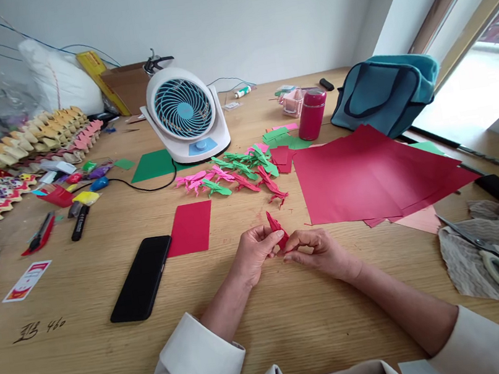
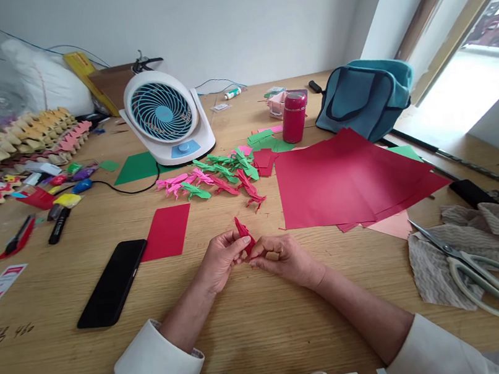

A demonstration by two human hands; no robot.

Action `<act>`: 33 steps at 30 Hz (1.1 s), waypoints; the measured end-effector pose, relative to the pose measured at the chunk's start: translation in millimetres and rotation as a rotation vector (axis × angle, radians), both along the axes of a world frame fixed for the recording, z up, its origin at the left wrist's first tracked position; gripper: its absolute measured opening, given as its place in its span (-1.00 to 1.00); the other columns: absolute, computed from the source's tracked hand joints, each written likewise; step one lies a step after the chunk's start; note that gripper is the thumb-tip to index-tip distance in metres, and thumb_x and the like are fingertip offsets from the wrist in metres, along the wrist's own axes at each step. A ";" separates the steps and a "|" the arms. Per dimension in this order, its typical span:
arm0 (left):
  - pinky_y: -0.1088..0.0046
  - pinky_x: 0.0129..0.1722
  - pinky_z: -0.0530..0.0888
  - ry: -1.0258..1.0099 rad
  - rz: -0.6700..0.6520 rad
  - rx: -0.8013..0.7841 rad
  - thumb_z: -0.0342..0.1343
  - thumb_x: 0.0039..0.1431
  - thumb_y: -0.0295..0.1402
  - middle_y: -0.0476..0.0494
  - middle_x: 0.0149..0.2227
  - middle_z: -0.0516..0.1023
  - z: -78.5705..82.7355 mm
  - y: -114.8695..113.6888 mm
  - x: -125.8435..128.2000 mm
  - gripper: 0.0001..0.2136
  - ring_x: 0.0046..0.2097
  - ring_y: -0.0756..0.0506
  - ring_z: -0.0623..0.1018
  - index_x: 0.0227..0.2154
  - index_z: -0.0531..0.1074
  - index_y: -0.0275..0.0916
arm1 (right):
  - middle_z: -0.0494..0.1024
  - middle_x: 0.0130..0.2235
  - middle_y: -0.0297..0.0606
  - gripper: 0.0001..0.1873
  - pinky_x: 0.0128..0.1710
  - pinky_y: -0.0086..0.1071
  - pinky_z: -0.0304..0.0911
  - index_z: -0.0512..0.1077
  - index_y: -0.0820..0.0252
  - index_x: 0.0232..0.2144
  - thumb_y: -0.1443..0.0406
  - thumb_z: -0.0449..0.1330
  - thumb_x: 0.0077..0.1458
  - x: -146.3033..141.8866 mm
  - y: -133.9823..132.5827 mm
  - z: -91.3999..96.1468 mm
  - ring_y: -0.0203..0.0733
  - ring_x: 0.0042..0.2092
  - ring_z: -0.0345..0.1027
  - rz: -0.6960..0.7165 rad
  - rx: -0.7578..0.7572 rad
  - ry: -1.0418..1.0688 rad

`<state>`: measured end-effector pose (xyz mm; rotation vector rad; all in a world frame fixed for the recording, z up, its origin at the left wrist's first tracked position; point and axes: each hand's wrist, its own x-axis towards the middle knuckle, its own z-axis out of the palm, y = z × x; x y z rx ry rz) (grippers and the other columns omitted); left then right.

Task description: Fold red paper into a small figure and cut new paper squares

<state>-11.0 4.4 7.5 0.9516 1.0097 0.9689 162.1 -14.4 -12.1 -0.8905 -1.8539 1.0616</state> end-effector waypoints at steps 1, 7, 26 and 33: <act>0.58 -0.60 0.16 0.002 -0.001 0.002 0.36 -0.17 -0.21 0.07 -0.64 0.35 -0.1 -0.1 0.2 -0.72 -0.61 0.13 0.25 -0.58 0.45 -0.32 | 0.60 -0.38 -0.28 -0.86 -0.30 -0.42 0.34 0.49 0.18 -0.37 0.22 0.26 0.15 0.2 -0.1 0.2 -0.28 -0.35 0.46 -0.007 0.012 -0.014; 0.56 -0.60 0.18 0.005 0.003 0.010 0.35 -0.16 -0.23 0.08 -0.63 0.36 -1.3 0.0 0.2 -0.75 -0.62 0.14 0.22 -0.57 0.47 -0.32 | 0.57 -0.45 -0.33 -0.85 -0.38 -0.45 0.32 0.45 0.18 -0.38 0.21 0.26 0.15 -0.4 -2.1 -3.0 -0.30 -0.42 0.44 0.003 -0.031 0.001; 0.57 -0.59 0.21 0.072 0.008 0.042 0.35 -0.16 -0.20 0.06 -0.60 0.39 -2.7 0.6 -0.5 -0.73 -0.58 0.11 0.26 -0.58 0.47 -0.30 | 0.49 -0.44 -0.34 -0.84 -0.42 -0.46 0.23 0.42 0.17 -0.40 0.21 0.22 0.17 0.6 0.1 0.9 -0.31 -0.43 0.31 -0.029 0.042 -0.099; 0.58 -0.59 0.22 0.080 0.008 0.041 0.33 -0.12 -0.22 0.05 -0.59 0.41 -4.9 1.2 -0.6 -0.75 -0.58 0.11 0.27 -0.56 0.46 -0.31 | 0.45 -0.49 -0.36 -0.84 -0.44 -0.48 0.20 0.40 0.19 -0.45 0.26 0.23 0.12 -4.1 -1.4 5.6 -0.33 -0.45 0.26 -0.072 -0.023 -0.049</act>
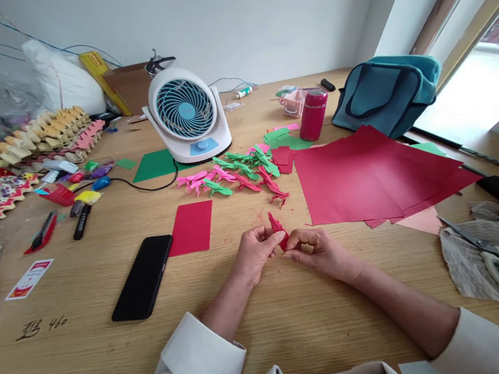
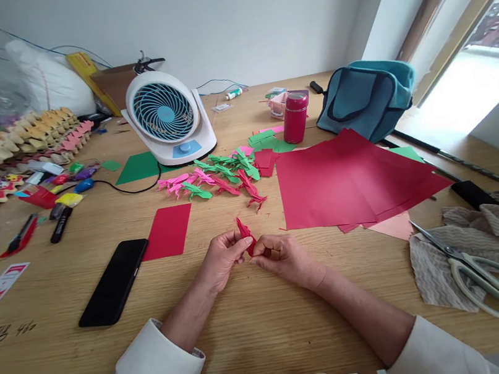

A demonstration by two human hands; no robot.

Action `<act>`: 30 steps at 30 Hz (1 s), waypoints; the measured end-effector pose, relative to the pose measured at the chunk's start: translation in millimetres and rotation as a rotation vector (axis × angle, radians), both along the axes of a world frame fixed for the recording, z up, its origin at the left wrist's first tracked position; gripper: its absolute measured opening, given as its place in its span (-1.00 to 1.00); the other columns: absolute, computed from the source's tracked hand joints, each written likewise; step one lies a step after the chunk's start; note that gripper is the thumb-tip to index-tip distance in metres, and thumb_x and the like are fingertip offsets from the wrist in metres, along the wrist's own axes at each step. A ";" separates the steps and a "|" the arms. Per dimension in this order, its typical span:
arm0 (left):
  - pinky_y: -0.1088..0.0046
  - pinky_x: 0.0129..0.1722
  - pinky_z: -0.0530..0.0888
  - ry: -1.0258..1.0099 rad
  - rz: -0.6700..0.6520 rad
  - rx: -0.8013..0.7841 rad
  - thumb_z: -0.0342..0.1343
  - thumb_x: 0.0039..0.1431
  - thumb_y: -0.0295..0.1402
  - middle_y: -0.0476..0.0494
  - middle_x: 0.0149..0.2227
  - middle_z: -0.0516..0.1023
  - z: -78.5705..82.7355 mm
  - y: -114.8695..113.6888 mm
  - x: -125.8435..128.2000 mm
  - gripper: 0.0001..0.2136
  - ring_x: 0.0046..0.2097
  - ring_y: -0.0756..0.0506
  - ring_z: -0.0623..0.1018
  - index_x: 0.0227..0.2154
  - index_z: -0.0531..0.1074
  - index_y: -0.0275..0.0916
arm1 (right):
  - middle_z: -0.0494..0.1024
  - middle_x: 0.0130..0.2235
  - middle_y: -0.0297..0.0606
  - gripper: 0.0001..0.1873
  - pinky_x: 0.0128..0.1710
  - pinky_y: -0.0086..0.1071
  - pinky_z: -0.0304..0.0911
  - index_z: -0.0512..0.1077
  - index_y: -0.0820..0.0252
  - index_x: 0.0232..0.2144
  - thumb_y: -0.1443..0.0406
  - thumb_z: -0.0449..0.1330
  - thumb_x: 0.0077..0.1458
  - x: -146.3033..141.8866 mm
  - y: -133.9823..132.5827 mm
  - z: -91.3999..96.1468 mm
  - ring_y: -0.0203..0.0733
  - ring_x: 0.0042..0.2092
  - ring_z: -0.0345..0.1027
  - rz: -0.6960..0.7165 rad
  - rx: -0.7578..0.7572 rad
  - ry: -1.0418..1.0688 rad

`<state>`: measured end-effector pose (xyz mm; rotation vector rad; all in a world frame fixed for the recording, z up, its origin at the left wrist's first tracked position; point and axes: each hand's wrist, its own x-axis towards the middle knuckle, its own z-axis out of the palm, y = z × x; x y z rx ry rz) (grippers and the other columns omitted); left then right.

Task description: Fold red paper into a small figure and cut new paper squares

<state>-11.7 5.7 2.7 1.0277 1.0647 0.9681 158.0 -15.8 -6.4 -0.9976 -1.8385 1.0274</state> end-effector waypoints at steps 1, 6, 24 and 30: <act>0.58 -0.59 0.22 0.000 0.000 0.001 0.33 -0.12 -0.23 0.05 -0.59 0.41 -0.7 0.2 -0.1 -0.75 -0.58 0.11 0.28 -0.56 0.46 -0.31 | 0.45 -0.49 -0.36 -0.84 -0.45 -0.48 0.19 0.40 0.19 -0.46 0.26 0.23 0.12 -0.5 -0.3 0.0 -0.34 -0.45 0.25 -0.005 -0.009 0.005; 0.58 -0.59 0.22 -0.003 -0.013 0.009 0.33 -0.12 -0.23 0.06 -0.59 0.41 -3.3 0.3 -0.5 -0.75 -0.58 0.11 0.28 -0.56 0.46 -0.31 | 0.44 -0.50 -0.38 -0.83 -0.47 -0.49 0.15 0.39 0.19 -0.46 0.24 0.24 0.11 -1.3 -1.1 -1.0 -0.35 -0.47 0.21 -0.030 -0.037 0.029; 0.59 -0.59 0.23 0.012 -0.003 0.041 0.32 -0.11 -0.21 0.07 -0.60 0.35 -6.1 0.4 0.1 -0.71 -0.56 0.11 0.26 -0.60 0.39 -0.31 | 0.47 -0.39 -0.29 -0.88 -0.35 -0.43 0.22 0.34 0.17 -0.38 0.29 0.13 0.22 3.1 -1.1 0.6 -0.27 -0.37 0.32 0.007 0.152 -0.215; 0.59 -0.59 0.23 0.011 -0.007 0.037 0.32 -0.10 -0.21 0.06 -0.60 0.35 -4.9 0.1 0.5 -0.71 -0.55 0.10 0.26 -0.61 0.36 -0.30 | 0.45 -0.40 -0.32 -0.90 -0.36 -0.43 0.22 0.33 0.15 -0.38 0.31 0.14 0.21 1.5 -1.4 -1.2 -0.28 -0.38 0.31 -0.005 0.152 -0.196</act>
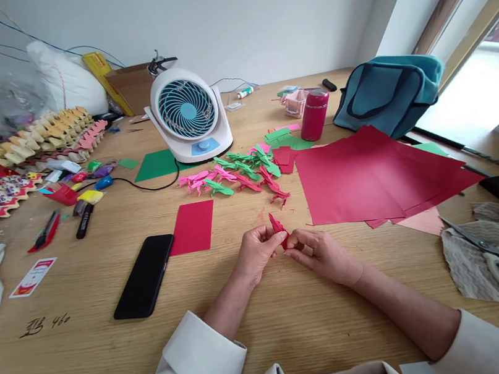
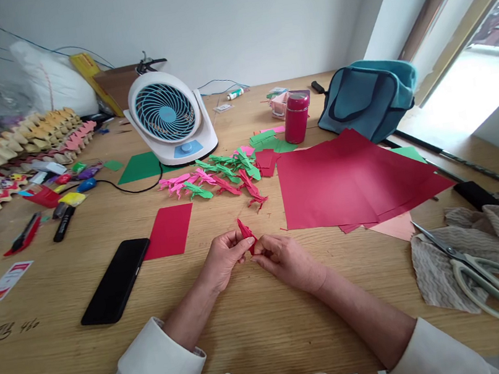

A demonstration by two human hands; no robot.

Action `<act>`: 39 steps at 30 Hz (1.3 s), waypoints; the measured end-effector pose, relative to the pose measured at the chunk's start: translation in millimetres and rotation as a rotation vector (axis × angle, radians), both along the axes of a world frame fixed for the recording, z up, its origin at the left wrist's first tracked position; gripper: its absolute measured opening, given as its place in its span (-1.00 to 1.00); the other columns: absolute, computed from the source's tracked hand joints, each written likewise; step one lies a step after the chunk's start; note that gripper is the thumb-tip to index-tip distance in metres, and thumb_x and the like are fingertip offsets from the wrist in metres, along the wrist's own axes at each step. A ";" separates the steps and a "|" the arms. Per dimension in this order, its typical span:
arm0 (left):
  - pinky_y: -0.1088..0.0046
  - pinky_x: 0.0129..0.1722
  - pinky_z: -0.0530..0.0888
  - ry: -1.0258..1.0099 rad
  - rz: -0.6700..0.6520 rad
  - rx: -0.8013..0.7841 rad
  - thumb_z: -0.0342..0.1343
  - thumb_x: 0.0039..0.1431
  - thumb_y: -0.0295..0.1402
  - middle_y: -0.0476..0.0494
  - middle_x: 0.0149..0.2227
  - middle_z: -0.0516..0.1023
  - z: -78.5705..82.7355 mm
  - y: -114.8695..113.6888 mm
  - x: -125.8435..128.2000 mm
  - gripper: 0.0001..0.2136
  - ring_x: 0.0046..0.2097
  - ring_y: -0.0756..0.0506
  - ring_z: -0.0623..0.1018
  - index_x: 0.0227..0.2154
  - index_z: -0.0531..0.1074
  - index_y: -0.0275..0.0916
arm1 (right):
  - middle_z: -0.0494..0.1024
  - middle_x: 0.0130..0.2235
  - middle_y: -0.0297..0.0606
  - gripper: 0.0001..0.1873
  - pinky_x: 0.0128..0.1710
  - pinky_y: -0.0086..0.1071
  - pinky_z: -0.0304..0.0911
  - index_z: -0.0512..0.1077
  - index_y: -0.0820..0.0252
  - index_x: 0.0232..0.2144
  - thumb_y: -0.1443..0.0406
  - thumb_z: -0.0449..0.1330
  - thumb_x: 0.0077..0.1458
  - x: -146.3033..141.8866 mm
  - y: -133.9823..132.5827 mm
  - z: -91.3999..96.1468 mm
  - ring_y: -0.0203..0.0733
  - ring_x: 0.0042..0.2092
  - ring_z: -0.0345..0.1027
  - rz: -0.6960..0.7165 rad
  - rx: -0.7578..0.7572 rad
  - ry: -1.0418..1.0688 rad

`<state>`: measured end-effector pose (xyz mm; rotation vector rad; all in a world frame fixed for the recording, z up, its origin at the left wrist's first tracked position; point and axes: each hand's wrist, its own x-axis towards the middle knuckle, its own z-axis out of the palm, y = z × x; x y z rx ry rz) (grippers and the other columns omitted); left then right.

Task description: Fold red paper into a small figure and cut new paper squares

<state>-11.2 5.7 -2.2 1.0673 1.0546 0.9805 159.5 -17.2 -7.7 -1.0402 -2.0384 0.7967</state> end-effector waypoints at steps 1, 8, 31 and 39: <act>0.59 -0.59 0.23 0.001 -0.001 -0.002 0.32 -0.10 -0.21 0.06 -0.60 0.35 0.5 -0.1 -0.1 -0.71 -0.55 0.11 0.26 -0.61 0.37 -0.30 | 0.45 -0.41 -0.32 -0.91 -0.37 -0.43 0.21 0.34 0.14 -0.38 0.31 0.14 0.20 -0.5 -0.4 0.0 -0.28 -0.39 0.31 -0.008 -0.018 0.020; 0.59 -0.58 0.23 -0.003 -0.003 0.000 0.30 -0.10 -0.22 0.04 -0.58 0.38 2.4 -0.2 0.5 -0.75 -0.54 0.10 0.27 -0.57 0.44 -0.31 | 0.44 -0.39 -0.37 -0.91 -0.42 -0.45 0.20 0.31 0.13 -0.32 0.31 0.19 0.15 -4.3 -2.0 -2.8 -0.32 -0.42 0.28 -0.068 -0.103 0.160; 0.59 -0.60 0.19 -0.110 0.106 0.031 0.36 -0.13 -0.19 0.09 -0.60 0.33 6.3 0.7 -0.9 -0.71 -0.59 0.13 0.21 -0.57 0.43 -0.30 | 0.42 -0.43 -0.39 -0.67 -0.44 -0.45 0.18 0.32 0.14 -0.25 0.10 0.30 0.07 -9.3 3.0 -14.0 -0.34 -0.43 0.28 -0.006 -0.470 0.496; 0.58 -0.58 0.20 -0.103 0.076 0.093 0.32 -0.03 -0.21 0.09 -0.59 0.33 1.2 0.9 -2.0 -0.73 -0.58 0.13 0.23 -0.56 0.41 -0.30 | 0.52 -0.47 -0.32 -0.66 -0.50 -0.47 0.22 0.52 0.22 -0.44 0.03 0.31 0.02 -9.1 4.6 -9.9 -0.36 -0.51 0.25 -0.046 -0.517 0.485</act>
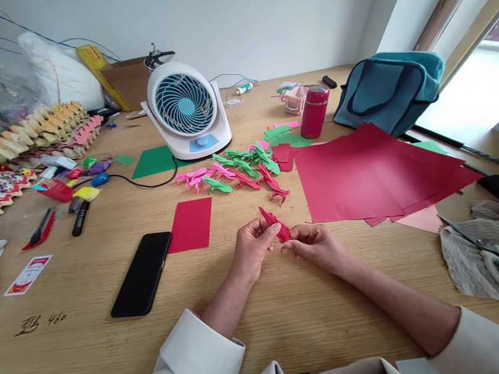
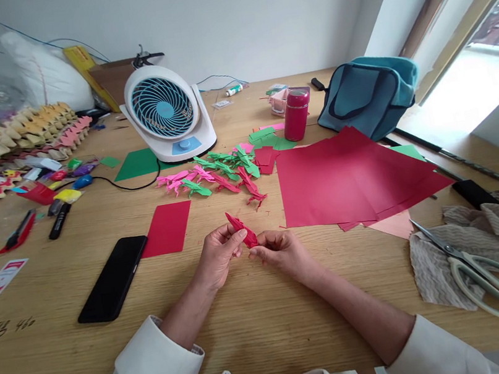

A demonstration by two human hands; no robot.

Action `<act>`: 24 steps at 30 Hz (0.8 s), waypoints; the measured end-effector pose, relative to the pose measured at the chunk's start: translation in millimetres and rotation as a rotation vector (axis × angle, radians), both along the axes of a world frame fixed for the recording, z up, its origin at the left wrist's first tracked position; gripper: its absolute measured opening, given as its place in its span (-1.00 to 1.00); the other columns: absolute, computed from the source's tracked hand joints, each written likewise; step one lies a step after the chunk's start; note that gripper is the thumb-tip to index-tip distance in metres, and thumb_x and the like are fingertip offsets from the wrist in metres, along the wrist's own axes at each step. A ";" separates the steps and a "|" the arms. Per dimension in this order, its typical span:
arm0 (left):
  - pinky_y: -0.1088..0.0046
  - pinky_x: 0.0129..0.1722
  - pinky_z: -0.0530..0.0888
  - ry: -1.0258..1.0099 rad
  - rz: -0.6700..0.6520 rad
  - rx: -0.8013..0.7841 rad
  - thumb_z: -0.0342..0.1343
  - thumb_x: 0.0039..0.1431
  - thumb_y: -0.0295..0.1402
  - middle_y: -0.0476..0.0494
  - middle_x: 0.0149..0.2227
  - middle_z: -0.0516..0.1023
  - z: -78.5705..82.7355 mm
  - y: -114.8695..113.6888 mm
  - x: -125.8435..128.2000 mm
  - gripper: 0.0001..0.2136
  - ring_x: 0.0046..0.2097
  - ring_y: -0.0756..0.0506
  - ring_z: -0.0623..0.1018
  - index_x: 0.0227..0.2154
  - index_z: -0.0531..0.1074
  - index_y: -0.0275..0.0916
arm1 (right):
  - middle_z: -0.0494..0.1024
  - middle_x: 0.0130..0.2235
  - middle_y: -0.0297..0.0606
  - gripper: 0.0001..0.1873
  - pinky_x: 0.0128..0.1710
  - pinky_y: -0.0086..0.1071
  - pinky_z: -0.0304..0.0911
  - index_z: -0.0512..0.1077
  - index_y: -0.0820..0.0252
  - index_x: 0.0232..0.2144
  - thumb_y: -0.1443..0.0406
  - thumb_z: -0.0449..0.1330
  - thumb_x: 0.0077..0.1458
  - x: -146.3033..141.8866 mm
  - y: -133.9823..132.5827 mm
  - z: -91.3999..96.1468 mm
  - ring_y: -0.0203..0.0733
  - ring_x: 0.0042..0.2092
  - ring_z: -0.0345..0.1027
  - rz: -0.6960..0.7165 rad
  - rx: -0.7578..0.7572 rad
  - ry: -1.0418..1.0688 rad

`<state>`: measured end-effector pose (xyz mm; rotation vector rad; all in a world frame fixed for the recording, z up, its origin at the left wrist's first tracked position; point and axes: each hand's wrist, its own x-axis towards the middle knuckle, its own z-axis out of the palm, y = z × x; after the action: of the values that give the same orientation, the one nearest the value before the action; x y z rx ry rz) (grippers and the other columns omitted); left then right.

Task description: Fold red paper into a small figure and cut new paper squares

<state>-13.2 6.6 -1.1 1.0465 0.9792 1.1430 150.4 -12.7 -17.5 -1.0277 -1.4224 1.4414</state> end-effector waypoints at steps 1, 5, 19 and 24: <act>0.58 -0.58 0.20 0.004 -0.004 0.006 0.32 -0.03 -0.21 0.09 -0.59 0.33 0.1 0.0 -0.1 -0.73 -0.58 0.13 0.23 -0.55 0.41 -0.30 | 0.54 -0.46 -0.30 -0.65 -0.50 -0.46 0.24 0.54 0.21 -0.44 0.03 0.32 0.01 -0.1 0.1 1.4 -0.36 -0.51 0.26 0.000 -0.008 0.012; 0.58 -0.58 0.21 0.028 -0.009 0.017 0.32 -0.03 -0.20 0.08 -0.59 0.35 1.8 -0.2 -0.2 -0.73 -0.58 0.12 0.24 -0.54 0.43 -0.29 | 0.59 -0.44 -0.27 -0.65 -0.49 -0.47 0.29 0.55 0.19 -0.45 0.01 0.35 -0.04 -0.6 0.5 3.2 -0.33 -0.50 0.31 -0.005 -0.039 0.048; 0.57 -0.56 0.21 0.047 -0.036 0.049 0.31 -0.01 -0.20 0.06 -0.57 0.38 4.8 -1.4 -0.8 -0.74 -0.57 0.12 0.25 -0.51 0.45 -0.29 | 0.60 -0.46 -0.29 -0.68 -0.49 -0.48 0.28 0.53 0.20 -0.47 0.06 0.38 -0.05 -0.7 0.9 0.2 -0.37 -0.54 0.31 -0.009 -0.097 0.082; 0.57 -0.56 0.21 0.059 -0.042 0.060 0.30 0.00 -0.19 0.05 -0.56 0.38 5.2 -1.4 -1.6 -0.74 -0.57 0.12 0.24 -0.51 0.44 -0.30 | 0.60 -0.47 -0.28 -0.67 -0.47 -0.45 0.31 0.53 0.20 -0.50 0.05 0.37 -0.05 -0.9 -0.3 5.0 -0.35 -0.54 0.34 -0.016 -0.089 0.069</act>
<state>-14.8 5.1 4.2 1.1488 0.9698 1.1186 149.5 -13.0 -12.5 -1.0319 -1.3089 1.5255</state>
